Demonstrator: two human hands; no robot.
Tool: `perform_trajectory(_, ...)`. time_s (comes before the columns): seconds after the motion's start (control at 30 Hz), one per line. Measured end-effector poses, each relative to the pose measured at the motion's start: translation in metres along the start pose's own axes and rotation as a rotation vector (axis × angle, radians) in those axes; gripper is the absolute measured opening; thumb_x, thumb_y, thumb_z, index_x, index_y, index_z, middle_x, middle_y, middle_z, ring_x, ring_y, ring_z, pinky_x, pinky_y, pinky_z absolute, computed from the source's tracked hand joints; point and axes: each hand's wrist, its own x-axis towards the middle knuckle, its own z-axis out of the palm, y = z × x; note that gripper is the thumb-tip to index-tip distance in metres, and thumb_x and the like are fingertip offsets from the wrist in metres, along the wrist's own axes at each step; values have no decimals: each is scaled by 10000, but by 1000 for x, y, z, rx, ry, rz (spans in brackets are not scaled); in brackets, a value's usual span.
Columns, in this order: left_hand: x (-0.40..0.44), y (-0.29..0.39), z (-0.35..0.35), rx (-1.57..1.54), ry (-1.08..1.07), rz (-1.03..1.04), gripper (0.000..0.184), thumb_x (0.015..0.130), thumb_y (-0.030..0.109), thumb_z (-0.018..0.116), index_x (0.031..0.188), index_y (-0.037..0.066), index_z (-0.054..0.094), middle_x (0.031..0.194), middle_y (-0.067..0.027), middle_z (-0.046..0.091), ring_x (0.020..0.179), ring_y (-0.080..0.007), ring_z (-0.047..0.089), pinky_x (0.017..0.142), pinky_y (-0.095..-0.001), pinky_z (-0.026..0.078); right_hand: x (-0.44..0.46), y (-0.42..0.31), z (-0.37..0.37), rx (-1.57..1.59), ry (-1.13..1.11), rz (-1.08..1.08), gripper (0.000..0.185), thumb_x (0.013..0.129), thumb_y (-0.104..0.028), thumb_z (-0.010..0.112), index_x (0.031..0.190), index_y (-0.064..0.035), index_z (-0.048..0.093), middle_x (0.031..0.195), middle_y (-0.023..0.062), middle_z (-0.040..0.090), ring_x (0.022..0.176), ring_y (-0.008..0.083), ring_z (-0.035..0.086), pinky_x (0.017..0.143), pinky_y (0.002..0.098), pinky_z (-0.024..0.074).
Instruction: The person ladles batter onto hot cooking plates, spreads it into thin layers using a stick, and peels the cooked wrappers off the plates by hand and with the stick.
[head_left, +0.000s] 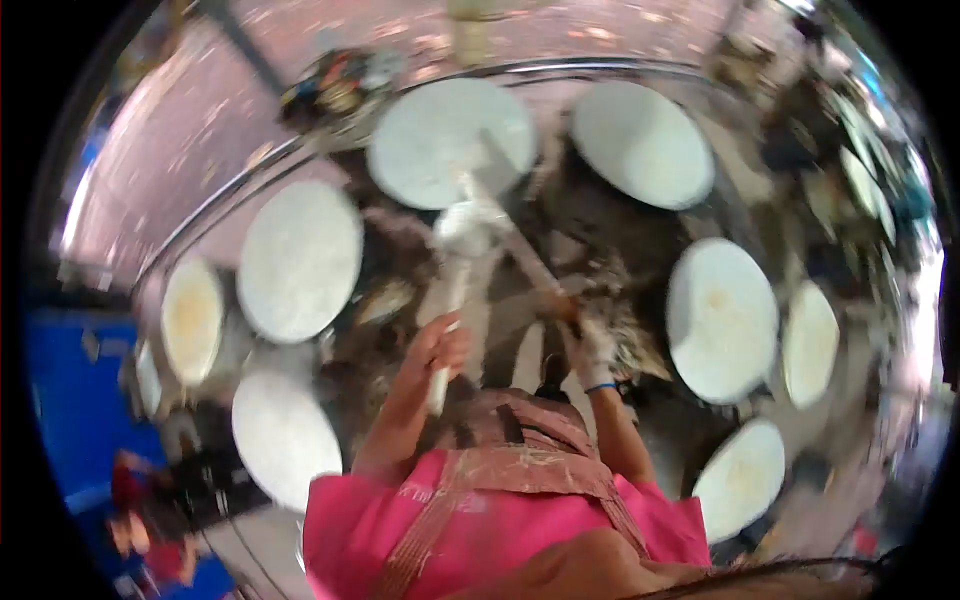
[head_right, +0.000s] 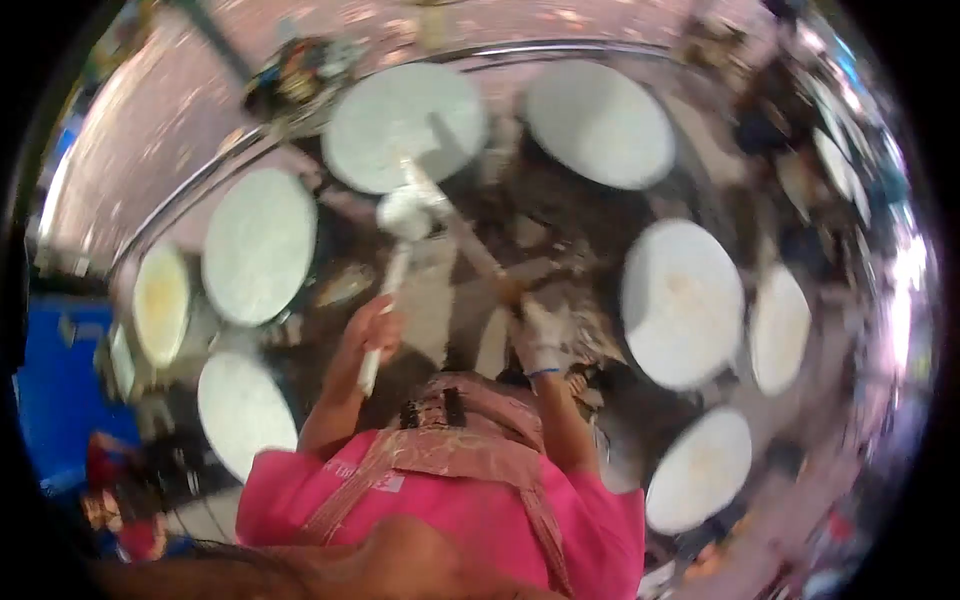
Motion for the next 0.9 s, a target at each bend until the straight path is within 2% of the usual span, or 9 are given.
perform_trajectory(0.1,-1,-20,-51,417,-166,-40,460,913,418,404,551,135,382,421,23,308,297,-111,274,260,-241,214,-48,21,-41,8,92,378,278,817,-264,591,1015,-70,604,890,162,626,816,308,598,706,383,470)
perform_trajectory(0.13,-4,-34,-69,651,-84,129,453,899,455,417,586,127,419,429,17,320,312,-122,301,279,-248,241,-62,30,-61,41,135,537,295,827,-291,572,1018,-68,605,882,164,629,800,307,605,710,369,466)
perform_trajectory(0.2,1,-55,-91,554,-204,-118,475,911,458,419,588,113,382,429,-2,310,302,-129,305,283,-284,283,-106,66,-87,158,350,555,307,822,-310,583,1015,-73,612,844,160,633,764,289,617,691,357,469)
perform_trajectory(0.3,29,-93,-119,263,12,-278,452,911,421,442,585,120,356,437,-7,298,324,-131,297,303,-282,290,-176,88,-155,163,386,846,320,827,-299,575,1043,-64,612,804,131,645,668,240,620,639,320,469)
perform_trajectory(0.4,67,-125,-130,-102,202,-425,358,920,361,439,721,68,490,476,-16,317,351,-128,291,323,-280,297,-281,137,-185,59,489,1129,387,816,-346,556,1042,-38,609,855,166,645,795,275,619,711,350,462)
perform_trajectory(0.43,71,-148,-117,-44,257,-286,287,931,297,422,1023,58,552,521,-15,341,376,-108,295,328,-256,288,-309,141,-202,5,509,1135,395,821,-355,539,1040,-34,608,881,198,635,836,331,608,739,381,455)
perform_trajectory(0.5,90,-156,-143,-12,327,-303,306,937,269,417,1165,82,498,534,-11,346,384,-97,295,329,-242,285,-352,138,-226,-75,459,1303,393,830,-363,519,1037,-41,610,920,234,617,861,372,592,763,414,444)
perform_trajectory(0.73,102,-190,-119,-23,268,-328,307,950,269,382,1176,125,533,571,-20,338,415,-100,330,329,-230,302,-432,119,-215,-346,113,918,270,759,-333,625,904,-107,599,735,111,613,670,274,607,553,419,470)
perform_trajectory(0.9,100,-199,-87,3,230,-237,326,953,270,380,1198,91,499,545,5,302,397,-86,293,325,-235,281,-365,140,-226,-260,47,555,315,652,-245,705,880,-62,584,719,125,601,644,302,589,613,396,472)
